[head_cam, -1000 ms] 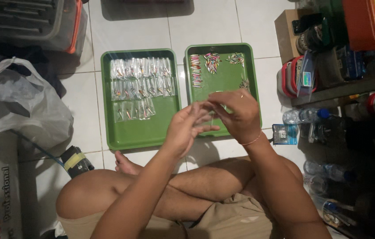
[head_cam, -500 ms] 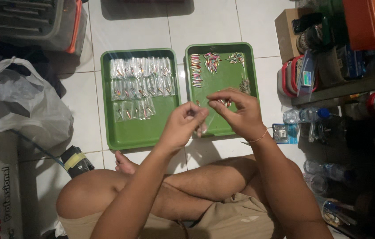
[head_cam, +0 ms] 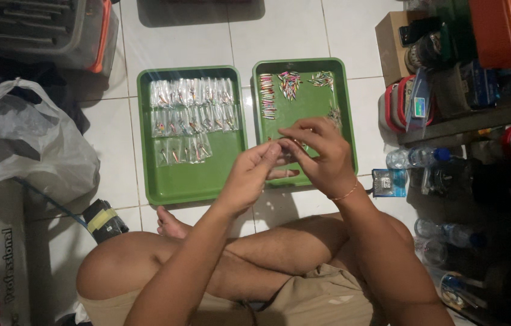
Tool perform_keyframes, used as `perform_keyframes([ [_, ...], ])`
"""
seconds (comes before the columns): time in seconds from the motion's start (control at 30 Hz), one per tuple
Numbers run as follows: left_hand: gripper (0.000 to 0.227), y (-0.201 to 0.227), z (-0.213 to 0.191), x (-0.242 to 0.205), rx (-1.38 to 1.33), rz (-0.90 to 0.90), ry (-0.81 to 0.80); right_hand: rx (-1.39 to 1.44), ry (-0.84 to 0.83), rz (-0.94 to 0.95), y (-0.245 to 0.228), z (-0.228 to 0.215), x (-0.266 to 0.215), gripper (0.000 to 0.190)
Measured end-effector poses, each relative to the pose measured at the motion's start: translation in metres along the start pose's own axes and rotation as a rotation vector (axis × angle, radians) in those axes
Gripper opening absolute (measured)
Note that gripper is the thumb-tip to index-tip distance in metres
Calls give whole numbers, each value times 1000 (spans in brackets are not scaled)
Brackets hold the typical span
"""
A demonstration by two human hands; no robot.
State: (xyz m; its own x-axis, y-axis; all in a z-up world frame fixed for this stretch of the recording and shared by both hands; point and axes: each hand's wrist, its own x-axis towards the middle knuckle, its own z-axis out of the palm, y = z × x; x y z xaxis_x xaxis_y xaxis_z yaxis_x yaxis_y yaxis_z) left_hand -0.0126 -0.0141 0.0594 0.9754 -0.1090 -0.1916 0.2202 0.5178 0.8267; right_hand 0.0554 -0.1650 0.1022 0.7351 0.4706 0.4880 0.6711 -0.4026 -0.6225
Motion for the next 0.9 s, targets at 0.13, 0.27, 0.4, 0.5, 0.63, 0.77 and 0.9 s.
perform_keyframes([
  [0.13,48,-10,-3,3,-34,-4,18,-260,70,-311,-4,1,5,19],
  [0.27,47,-20,-4,4,-129,45,113,-373,118,-418,-3,5,1,18],
  [0.4,47,6,4,-2,-29,44,117,-226,133,-256,-2,2,1,35],
  [0.5,44,4,2,-2,-25,99,59,-192,115,-286,-6,-1,5,20],
  [0.63,43,-2,1,-3,-3,123,42,-215,136,-319,-6,0,3,21],
  [0.77,44,-6,-2,-2,-29,128,61,-395,165,-440,-6,1,3,19],
  [0.9,43,-12,-2,-2,-55,145,72,-323,193,-456,-7,3,5,17],
])
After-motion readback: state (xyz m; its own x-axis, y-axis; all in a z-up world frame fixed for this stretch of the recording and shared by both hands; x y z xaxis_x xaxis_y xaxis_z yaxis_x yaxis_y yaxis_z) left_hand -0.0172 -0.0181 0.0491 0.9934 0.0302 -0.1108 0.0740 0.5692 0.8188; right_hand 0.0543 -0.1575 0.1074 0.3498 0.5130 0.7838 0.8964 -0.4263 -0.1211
